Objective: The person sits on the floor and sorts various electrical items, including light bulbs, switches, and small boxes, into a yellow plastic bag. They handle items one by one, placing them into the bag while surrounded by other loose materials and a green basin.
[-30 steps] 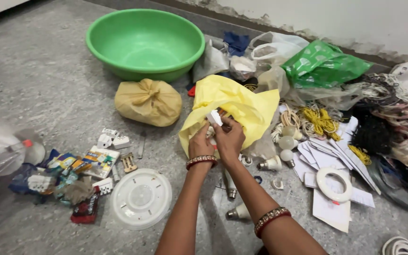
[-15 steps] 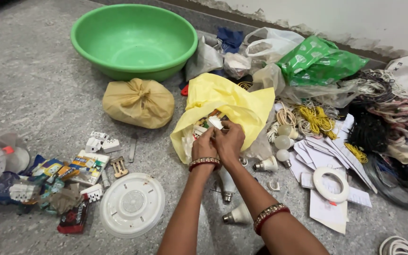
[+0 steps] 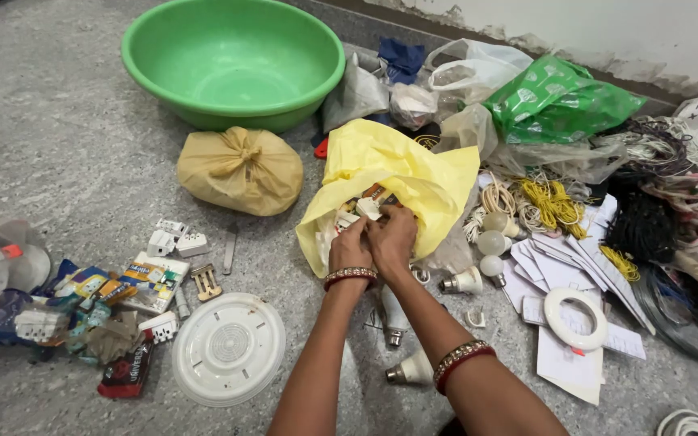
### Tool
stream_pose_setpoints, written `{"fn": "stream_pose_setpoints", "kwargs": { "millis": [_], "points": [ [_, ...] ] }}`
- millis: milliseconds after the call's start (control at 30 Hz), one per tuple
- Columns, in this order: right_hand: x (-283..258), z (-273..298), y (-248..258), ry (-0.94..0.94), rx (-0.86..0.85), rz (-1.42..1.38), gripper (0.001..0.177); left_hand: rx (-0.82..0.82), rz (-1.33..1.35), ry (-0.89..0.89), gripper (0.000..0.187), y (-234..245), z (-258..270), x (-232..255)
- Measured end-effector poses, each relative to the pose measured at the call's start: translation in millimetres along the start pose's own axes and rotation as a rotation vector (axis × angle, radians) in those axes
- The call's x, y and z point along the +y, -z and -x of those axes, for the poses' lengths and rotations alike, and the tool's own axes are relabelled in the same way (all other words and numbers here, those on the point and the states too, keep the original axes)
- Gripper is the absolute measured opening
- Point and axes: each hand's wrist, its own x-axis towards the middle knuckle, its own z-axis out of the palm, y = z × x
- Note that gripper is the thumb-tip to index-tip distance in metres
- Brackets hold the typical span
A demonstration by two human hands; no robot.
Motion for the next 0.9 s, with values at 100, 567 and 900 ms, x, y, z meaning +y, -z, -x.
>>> {"fn": "stream_pose_setpoints", "kwargs": {
  "millis": [100, 567, 900],
  "points": [
    [-0.1, 0.8, 0.5, 0.025, 0.003, -0.013, 0.038, -0.005, 0.019, 0.029, 0.052, 4.0, 1.6, 5.7],
    [-50.1, 25.7, 6.1, 0.202, 0.035, -0.222, 0.021, 0.102, -0.044, 0.022, 0.039, 43.2, 5.8, 13.1],
    [-103.0, 66.8, -41.5, 0.243, -0.149, -0.314, 0.018, 0.32, -0.143, 0.041, 0.042, 104.7, 14.4, -45.2]
  ]
}}
